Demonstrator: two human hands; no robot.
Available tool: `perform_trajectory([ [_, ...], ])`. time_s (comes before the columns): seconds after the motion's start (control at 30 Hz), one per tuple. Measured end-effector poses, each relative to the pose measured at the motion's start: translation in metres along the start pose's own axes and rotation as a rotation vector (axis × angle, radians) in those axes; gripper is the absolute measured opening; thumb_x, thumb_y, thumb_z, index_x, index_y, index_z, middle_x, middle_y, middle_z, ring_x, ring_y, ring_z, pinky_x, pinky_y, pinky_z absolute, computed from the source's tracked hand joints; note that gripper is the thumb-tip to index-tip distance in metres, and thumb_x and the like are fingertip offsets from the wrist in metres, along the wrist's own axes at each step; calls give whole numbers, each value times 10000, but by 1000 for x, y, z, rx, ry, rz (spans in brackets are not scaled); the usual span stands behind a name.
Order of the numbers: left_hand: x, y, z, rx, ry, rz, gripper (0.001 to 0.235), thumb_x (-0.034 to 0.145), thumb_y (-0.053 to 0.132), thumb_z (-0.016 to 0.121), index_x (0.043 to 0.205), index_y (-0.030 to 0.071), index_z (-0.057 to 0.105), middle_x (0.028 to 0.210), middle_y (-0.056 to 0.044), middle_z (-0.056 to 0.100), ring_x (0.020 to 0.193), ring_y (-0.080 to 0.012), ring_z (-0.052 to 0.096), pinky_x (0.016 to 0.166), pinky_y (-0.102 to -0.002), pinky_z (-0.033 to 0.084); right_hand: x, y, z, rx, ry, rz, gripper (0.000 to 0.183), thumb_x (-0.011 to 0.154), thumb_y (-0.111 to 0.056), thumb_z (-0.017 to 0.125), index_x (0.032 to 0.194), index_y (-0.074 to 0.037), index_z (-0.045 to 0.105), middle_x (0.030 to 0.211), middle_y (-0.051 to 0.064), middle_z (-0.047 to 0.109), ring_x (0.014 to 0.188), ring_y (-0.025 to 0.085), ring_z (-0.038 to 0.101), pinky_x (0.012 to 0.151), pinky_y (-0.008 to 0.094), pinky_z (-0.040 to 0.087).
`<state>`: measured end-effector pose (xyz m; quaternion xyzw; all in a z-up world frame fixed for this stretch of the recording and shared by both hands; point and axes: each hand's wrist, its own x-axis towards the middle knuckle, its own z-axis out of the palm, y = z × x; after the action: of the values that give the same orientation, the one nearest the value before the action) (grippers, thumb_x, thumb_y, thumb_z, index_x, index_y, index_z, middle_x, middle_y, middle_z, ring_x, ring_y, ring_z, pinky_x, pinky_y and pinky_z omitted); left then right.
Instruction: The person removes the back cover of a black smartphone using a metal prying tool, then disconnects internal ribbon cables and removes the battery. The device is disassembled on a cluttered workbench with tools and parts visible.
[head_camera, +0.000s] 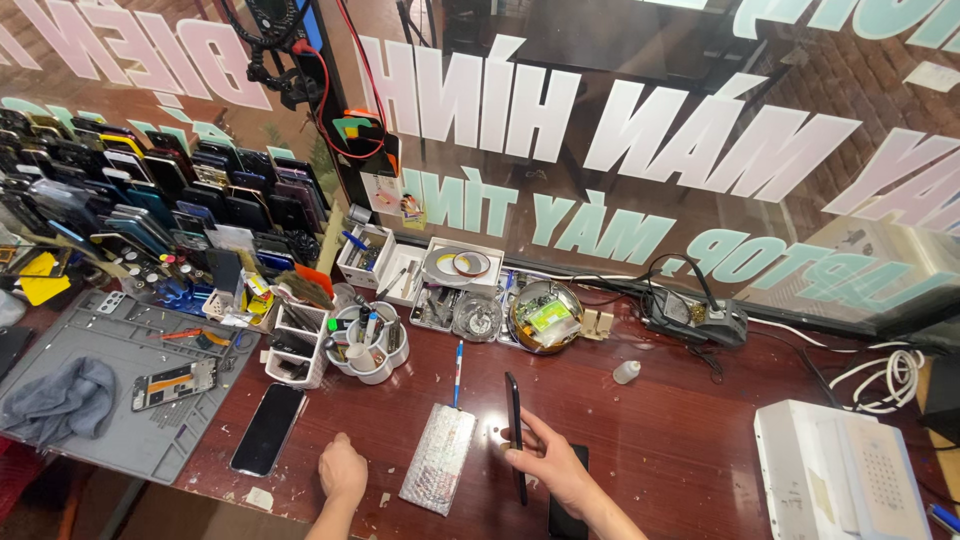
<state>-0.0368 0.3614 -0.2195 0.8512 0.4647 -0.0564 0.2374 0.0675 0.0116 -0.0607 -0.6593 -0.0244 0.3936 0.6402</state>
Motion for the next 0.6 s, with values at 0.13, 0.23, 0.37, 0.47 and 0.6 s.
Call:
perform_trajectory([
  [0.13,-3,-4,-4,38,18,75,295,850,-11,661,1141,34,676,1211,-164,634,1183,-341,601,1004,-420,529,-3,5,-4,4,-22,-68,895,821,-196,791,1583,-108,331,1370,103,662,1215,169,617,1032,330,490],
  [0.23,-7,-19,0,66,0,91,265,877,6,650,1136,47,689,1221,-135,650,1215,-321,601,1028,-420,529,-5,8,-6,33,-20,-62,884,819,-185,787,1579,-104,343,1365,106,660,1196,172,628,1024,328,494],
  [0.37,2,-24,6,106,-15,152,232,900,9,633,1114,64,703,1211,-124,668,1214,-318,610,1049,-417,530,-6,9,-10,99,-31,-54,874,823,-171,777,1571,-100,331,1361,108,661,1168,182,650,1015,326,502],
  [0.47,5,-29,4,103,-31,165,282,858,-10,655,1129,62,685,1214,-133,648,1202,-330,598,1029,-427,528,-5,12,-7,65,-33,-62,876,824,-167,780,1573,-90,332,1353,114,670,1165,170,644,1013,324,501],
  [0.6,4,-24,1,142,-108,175,224,862,-2,661,1071,71,694,1227,-109,629,1231,-319,573,1018,-428,525,-4,12,-5,48,-34,-80,876,825,-170,778,1579,-82,340,1349,118,669,1167,159,631,1016,330,496],
])
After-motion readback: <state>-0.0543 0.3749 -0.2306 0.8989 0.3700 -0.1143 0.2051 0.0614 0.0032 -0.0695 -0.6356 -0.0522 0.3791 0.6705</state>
